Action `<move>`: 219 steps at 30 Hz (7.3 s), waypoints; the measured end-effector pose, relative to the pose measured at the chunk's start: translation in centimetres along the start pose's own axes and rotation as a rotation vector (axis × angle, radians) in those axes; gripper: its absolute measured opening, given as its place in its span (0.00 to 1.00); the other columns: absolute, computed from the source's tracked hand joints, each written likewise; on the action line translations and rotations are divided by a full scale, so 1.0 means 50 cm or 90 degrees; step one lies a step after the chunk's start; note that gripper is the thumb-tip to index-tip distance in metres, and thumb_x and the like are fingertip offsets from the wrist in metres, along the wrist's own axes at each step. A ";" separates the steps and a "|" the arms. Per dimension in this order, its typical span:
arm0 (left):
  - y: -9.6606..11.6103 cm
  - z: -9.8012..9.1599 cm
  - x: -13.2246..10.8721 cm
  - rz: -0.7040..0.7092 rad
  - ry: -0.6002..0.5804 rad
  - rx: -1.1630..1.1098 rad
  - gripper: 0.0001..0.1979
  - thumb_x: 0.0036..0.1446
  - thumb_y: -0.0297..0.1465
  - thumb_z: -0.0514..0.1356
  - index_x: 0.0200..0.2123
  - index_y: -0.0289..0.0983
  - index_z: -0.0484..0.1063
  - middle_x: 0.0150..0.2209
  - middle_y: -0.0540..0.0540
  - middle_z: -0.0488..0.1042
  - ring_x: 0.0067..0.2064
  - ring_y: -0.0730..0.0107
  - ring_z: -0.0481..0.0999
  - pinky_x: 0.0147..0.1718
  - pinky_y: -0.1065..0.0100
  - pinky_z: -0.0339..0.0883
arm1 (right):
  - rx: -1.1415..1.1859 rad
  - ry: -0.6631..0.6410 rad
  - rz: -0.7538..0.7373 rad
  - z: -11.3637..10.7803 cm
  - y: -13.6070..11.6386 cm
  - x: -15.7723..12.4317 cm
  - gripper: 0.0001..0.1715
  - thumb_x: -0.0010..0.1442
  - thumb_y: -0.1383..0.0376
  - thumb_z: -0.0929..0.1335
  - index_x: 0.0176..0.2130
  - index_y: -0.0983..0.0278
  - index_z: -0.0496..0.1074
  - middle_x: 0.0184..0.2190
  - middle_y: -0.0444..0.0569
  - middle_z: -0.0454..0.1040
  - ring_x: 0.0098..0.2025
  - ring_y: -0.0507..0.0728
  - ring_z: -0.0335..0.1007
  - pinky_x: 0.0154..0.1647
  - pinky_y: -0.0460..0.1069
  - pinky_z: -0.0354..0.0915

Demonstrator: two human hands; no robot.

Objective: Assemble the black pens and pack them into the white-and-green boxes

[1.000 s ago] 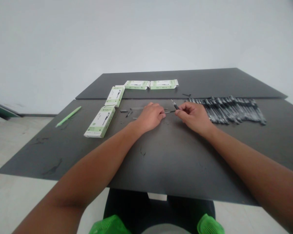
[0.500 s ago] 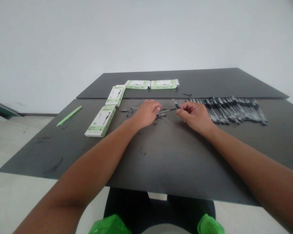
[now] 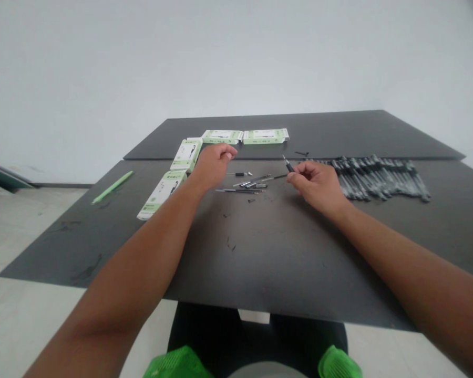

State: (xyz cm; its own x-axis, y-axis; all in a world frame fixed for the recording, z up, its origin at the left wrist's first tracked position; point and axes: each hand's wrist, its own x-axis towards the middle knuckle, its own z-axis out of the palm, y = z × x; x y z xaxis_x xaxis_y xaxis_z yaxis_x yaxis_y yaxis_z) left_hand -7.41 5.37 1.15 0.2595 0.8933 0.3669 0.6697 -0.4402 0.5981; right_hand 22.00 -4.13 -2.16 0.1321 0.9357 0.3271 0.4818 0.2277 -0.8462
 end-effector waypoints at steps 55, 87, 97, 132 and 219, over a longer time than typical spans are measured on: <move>0.118 0.150 -0.085 -0.200 -0.056 -0.621 0.02 0.70 0.27 0.65 0.43 0.35 0.79 0.30 0.51 0.73 0.28 0.75 0.70 0.29 0.69 0.64 | 0.002 -0.016 -0.013 0.003 0.005 0.001 0.14 0.61 0.55 0.75 0.30 0.60 0.76 0.22 0.43 0.71 0.25 0.54 0.62 0.29 0.52 0.58; 0.115 0.152 -0.082 -0.281 -0.127 -0.792 0.09 0.64 0.29 0.76 0.38 0.31 0.80 0.32 0.50 0.77 0.26 0.80 0.71 0.27 0.72 0.64 | -0.054 -0.190 -0.089 0.003 -0.001 -0.011 0.13 0.63 0.56 0.72 0.32 0.62 0.80 0.25 0.44 0.74 0.26 0.53 0.64 0.30 0.50 0.57; 0.112 0.159 -0.087 -0.253 -0.149 -0.748 0.11 0.63 0.32 0.77 0.41 0.32 0.82 0.32 0.48 0.77 0.27 0.77 0.72 0.27 0.71 0.64 | -0.043 -0.194 -0.082 0.004 0.000 -0.012 0.13 0.64 0.56 0.73 0.33 0.62 0.80 0.25 0.45 0.75 0.27 0.54 0.65 0.30 0.50 0.59; 0.119 0.150 -0.088 -0.222 -0.169 -0.747 0.07 0.66 0.29 0.73 0.41 0.32 0.80 0.31 0.49 0.76 0.28 0.77 0.72 0.29 0.71 0.65 | -0.057 -0.226 -0.071 -0.002 -0.012 -0.006 0.19 0.71 0.53 0.68 0.31 0.60 0.74 0.23 0.43 0.70 0.28 0.55 0.63 0.32 0.51 0.59; 0.118 0.145 -0.086 -0.163 -0.177 -0.705 0.17 0.60 0.39 0.77 0.38 0.33 0.78 0.29 0.51 0.74 0.26 0.78 0.71 0.27 0.71 0.64 | -0.036 -0.169 -0.113 0.000 -0.012 -0.013 0.20 0.70 0.50 0.73 0.32 0.61 0.76 0.26 0.45 0.75 0.29 0.55 0.65 0.32 0.50 0.61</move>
State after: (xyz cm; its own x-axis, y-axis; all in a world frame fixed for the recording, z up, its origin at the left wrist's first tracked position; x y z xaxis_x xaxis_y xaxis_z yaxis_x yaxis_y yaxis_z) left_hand 0.49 -0.44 -2.08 0.4401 0.8959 0.0596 -0.2127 0.0395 0.9763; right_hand 21.63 -4.86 -1.88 -0.1854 0.9219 0.3403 0.5255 0.3856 -0.7584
